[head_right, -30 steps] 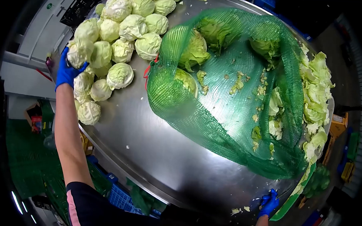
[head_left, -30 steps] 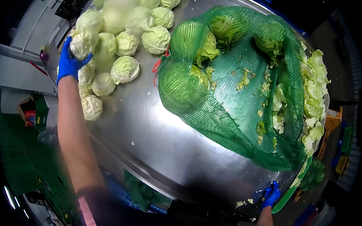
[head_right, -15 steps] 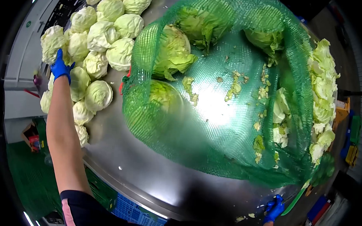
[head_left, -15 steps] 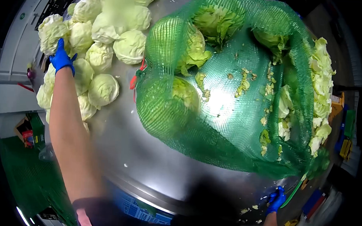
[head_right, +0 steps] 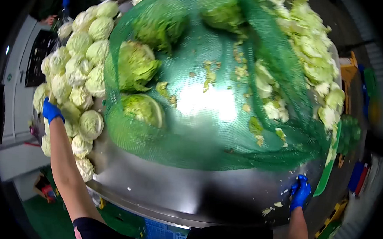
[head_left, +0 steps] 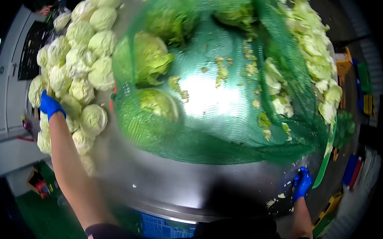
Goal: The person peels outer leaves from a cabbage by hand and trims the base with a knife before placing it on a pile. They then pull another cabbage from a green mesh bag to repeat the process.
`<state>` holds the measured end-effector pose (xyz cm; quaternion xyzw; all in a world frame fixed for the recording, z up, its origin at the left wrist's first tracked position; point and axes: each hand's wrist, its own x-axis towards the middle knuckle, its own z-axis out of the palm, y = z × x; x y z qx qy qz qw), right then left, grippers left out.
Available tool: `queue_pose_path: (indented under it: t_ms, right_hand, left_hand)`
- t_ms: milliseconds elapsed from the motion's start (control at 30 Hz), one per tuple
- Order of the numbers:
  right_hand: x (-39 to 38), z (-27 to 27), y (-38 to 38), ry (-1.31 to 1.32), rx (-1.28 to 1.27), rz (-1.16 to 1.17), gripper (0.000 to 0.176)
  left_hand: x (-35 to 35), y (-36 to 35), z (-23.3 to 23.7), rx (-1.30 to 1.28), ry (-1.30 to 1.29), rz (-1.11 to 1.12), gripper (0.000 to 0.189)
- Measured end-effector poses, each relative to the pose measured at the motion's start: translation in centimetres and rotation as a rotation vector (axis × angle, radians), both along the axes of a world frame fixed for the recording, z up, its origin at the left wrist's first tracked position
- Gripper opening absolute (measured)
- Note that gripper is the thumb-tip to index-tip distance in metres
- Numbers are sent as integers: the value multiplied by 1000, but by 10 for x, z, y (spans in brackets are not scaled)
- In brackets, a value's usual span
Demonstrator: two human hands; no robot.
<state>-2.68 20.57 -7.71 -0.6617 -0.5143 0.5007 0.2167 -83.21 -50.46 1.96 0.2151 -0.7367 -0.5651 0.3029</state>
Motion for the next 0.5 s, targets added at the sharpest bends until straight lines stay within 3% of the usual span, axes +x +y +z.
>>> queue_pose_path:
  t_ms: [33,100,167,233,300,367,400,433,500]
  right_hand:
    - [-3,3,-1,-22,-11,-24,13]
    - [2,0,1,-12,-25,20,14]
    - [0,3,-2,42,-24,21,12]
    - [7,-5,-2,128,-26,13,11]
    - [14,-12,-2,173,-5,22,12]
    - [14,-12,-5,174,-2,24,13]
    - [15,-9,-5,184,-44,36,16]
    - [14,-7,-6,197,-55,22,16]
    - [10,-3,-8,221,-72,-5,17]
  left_hand:
    - [10,30,15,-66,-11,109,47]
    - [20,93,28,-389,283,81,47]
    - [54,185,55,-361,492,-308,39]
    - [132,314,98,-383,480,-773,33]
    - [185,395,97,-370,310,-1173,30]
    - [224,466,103,-595,123,-1587,28]
    - [234,497,101,-665,-58,-1667,31]
    - [233,524,86,-755,-21,-1654,39]
    - [206,574,40,-889,88,-1371,55]
